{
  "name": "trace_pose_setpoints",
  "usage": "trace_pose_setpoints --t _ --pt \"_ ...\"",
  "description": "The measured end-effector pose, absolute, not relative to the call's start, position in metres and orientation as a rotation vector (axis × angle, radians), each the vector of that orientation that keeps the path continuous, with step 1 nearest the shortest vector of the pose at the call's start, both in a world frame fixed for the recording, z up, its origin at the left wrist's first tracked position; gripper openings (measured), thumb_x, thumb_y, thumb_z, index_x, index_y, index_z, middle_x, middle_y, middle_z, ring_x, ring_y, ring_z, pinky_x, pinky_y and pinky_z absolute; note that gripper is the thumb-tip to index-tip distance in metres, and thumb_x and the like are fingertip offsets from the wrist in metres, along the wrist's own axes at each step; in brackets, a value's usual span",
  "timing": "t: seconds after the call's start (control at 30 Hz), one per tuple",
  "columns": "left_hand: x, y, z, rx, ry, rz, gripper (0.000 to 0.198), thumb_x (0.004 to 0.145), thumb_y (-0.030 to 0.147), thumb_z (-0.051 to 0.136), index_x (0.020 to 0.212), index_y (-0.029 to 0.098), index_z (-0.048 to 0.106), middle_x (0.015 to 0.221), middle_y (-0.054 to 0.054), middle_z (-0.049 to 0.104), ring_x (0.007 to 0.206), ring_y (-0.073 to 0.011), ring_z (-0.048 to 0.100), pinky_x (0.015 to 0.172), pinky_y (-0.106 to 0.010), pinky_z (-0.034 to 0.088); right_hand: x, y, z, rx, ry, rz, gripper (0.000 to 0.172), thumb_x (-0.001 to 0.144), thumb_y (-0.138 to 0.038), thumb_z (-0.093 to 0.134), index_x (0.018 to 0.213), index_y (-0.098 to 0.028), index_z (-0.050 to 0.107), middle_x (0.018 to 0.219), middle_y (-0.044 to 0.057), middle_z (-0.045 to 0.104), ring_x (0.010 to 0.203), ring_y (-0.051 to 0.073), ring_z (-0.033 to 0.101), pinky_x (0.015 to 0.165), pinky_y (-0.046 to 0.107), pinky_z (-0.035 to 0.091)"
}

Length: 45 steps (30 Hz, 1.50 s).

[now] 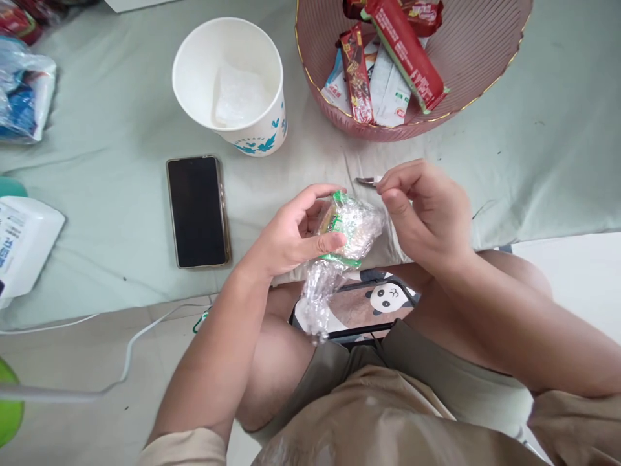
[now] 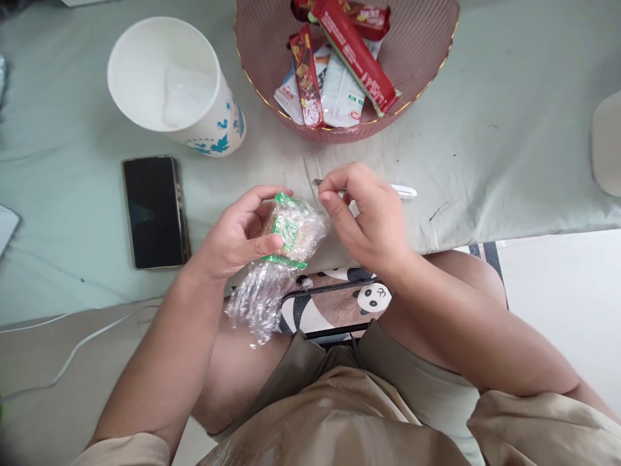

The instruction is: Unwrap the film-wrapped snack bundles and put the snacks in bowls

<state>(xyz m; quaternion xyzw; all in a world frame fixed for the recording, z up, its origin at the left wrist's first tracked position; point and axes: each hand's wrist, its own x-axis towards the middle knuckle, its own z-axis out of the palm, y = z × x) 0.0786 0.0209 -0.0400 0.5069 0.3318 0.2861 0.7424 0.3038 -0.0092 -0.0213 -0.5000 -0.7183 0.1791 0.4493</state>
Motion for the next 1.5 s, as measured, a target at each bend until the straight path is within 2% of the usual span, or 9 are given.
trace_pose_setpoints --t 0.13,0.3,0.4,0.73,0.9,1.07,1.2,1.37,1.5 --pt "0.079 0.021 -0.042 1.253 0.762 0.617 0.077 0.064 0.046 0.099 0.13 0.028 0.064 0.117 -0.005 0.071 0.096 -0.0194 0.069 0.082 -0.027 0.057 0.298 -0.01 -0.025 -1.071 -1.887 0.414 0.017 0.096 -0.037 0.068 0.105 -0.024 0.065 0.102 0.009 0.07 0.095 0.022 0.067 0.08 0.04 0.056" --pt "0.081 0.02 -0.042 1.343 0.735 0.589 0.084 0.061 0.046 0.1 0.134 0.03 0.061 0.125 -0.005 0.069 0.103 -0.0224 0.069 0.088 -0.03 0.058 0.29 -0.016 -0.027 -1.139 -1.922 0.412 0.002 0.095 -0.026 0.069 0.094 -0.024 0.07 0.105 0.005 0.069 0.096 0.019 0.068 0.086 0.04 0.056" --pt "0.08 0.021 -0.041 1.326 0.741 0.608 0.077 0.065 0.046 0.098 0.13 0.028 0.062 0.12 -0.005 0.07 0.101 -0.0219 0.069 0.087 -0.03 0.057 0.289 -0.018 -0.023 -1.162 -1.814 0.516 0.011 0.099 -0.031 0.065 0.091 -0.023 0.067 0.101 0.005 0.072 0.096 0.019 0.07 0.087 0.038 0.057" --pt "0.073 0.022 -0.026 1.062 0.66 0.581 0.043 0.082 0.041 0.085 0.119 0.027 0.066 0.1 -0.003 0.068 0.085 -0.017 0.066 0.072 -0.028 0.058 0.307 0.0 -0.039 -1.211 -1.252 0.99 0.022 0.099 -0.047 0.065 0.098 -0.027 0.055 0.082 0.001 0.071 0.069 0.015 0.067 0.06 0.029 0.052" --pt "0.08 0.02 -0.035 0.957 0.754 0.76 0.053 0.075 0.043 0.091 0.117 0.03 0.06 0.106 -0.001 0.068 0.088 -0.0179 0.068 0.075 -0.03 0.062 0.3 -0.005 -0.039 -1.155 -1.244 1.016 0.05 0.092 -0.073 0.059 0.112 -0.027 0.055 0.104 0.005 0.069 0.08 0.017 0.07 0.058 0.029 0.055" --pt "0.084 0.019 -0.04 1.003 0.719 0.759 0.05 0.075 0.047 0.092 0.108 0.029 0.059 0.097 0.0 0.065 0.079 -0.0142 0.066 0.064 -0.024 0.057 0.29 -0.017 -0.023 -1.211 -1.597 0.866 0.019 0.096 -0.037 0.07 0.09 -0.022 0.061 0.079 -0.001 0.063 0.065 0.01 0.059 0.056 0.024 0.049" --pt "0.085 0.018 -0.039 0.978 0.775 0.801 0.052 0.074 0.056 0.09 0.104 0.028 0.057 0.089 0.001 0.06 0.072 -0.0136 0.063 0.058 -0.024 0.054 0.294 -0.015 -0.023 -1.27 -1.571 0.658 0.021 0.101 -0.037 0.061 0.086 -0.022 0.057 0.069 -0.002 0.057 0.057 0.01 0.053 0.052 0.026 0.042" --pt "0.09 0.016 -0.045 1.024 0.91 0.982 0.066 0.063 0.061 0.095 0.103 0.028 0.053 0.096 0.0 0.059 0.095 -0.0212 0.069 0.076 -0.033 0.056 0.284 -0.022 -0.026 -1.195 -1.824 0.485 0.031 0.093 -0.046 0.068 0.082 -0.021 0.052 0.073 0.0 0.057 0.064 0.013 0.052 0.056 0.029 0.043" --pt "0.091 0.015 -0.048 1.054 0.959 1.024 0.069 0.06 0.057 0.098 0.105 0.028 0.055 0.101 0.0 0.056 0.102 -0.022 0.067 0.079 -0.032 0.055 0.275 -0.027 -0.027 -1.3 -1.956 0.396 0.011 0.09 -0.026 0.068 0.084 -0.021 0.059 0.082 0.002 0.061 0.07 0.014 0.057 0.06 0.029 0.044"
